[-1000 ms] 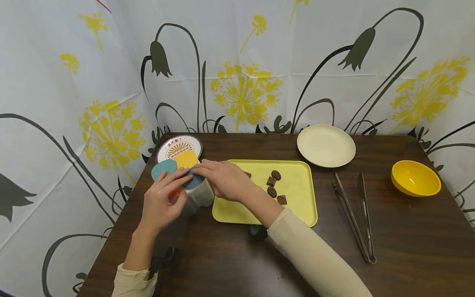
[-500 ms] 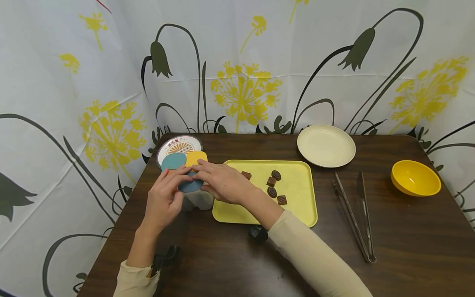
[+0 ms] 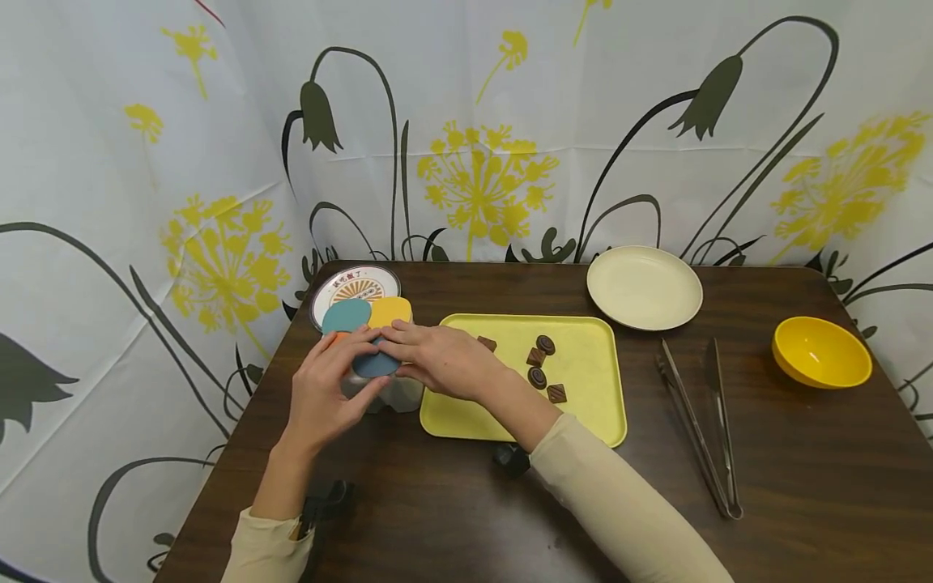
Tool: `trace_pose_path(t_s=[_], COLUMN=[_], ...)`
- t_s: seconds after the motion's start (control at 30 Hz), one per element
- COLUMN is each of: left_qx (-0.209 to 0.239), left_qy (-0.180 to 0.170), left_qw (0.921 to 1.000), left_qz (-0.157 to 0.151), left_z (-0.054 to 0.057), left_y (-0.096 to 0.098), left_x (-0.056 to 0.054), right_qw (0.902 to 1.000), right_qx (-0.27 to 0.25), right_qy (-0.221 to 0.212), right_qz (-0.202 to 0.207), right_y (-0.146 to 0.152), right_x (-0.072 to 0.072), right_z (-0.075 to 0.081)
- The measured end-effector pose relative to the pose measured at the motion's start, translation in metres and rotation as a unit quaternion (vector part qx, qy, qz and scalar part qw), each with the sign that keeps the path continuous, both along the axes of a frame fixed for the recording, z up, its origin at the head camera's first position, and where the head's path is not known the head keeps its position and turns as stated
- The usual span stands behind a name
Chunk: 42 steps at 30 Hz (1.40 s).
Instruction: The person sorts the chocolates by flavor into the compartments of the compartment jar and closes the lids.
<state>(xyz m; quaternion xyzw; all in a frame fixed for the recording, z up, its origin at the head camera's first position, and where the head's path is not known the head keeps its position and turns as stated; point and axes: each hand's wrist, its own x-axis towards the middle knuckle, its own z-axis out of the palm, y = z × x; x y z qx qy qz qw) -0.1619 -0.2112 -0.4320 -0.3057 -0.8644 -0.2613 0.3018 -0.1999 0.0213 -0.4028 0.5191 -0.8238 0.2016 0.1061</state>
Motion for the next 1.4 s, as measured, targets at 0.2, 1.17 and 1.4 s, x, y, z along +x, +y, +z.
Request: trace_pose_path(t_s=[0.2, 1.17, 1.4], left_qx=[0.003, 0.019, 0.022], left_qy=[0.001, 0.085, 0.090], left_qw=[1.0000, 0.9962, 0.9957], left_qz=[0.002, -0.003, -0.002], left_z=[-0.0011, -0.0091, -0.0087], left_y=[0.0003, 0.0029, 0.0034], left_x=[-0.0015, -0.0053, -0.0051], right_qw=[0.9998, 0.9998, 0.9999], right_qx=[-0.012, -0.017, -0.013], right_qy=[0.014, 0.005, 0.004], right_qz=[0.002, 0.003, 0.005], right_y=[0.0003, 0.0016, 0.0018], right_x=[-0.0016, -0.0048, -0.0055], right_z=[-0.0004, -0.0055, -0.0054])
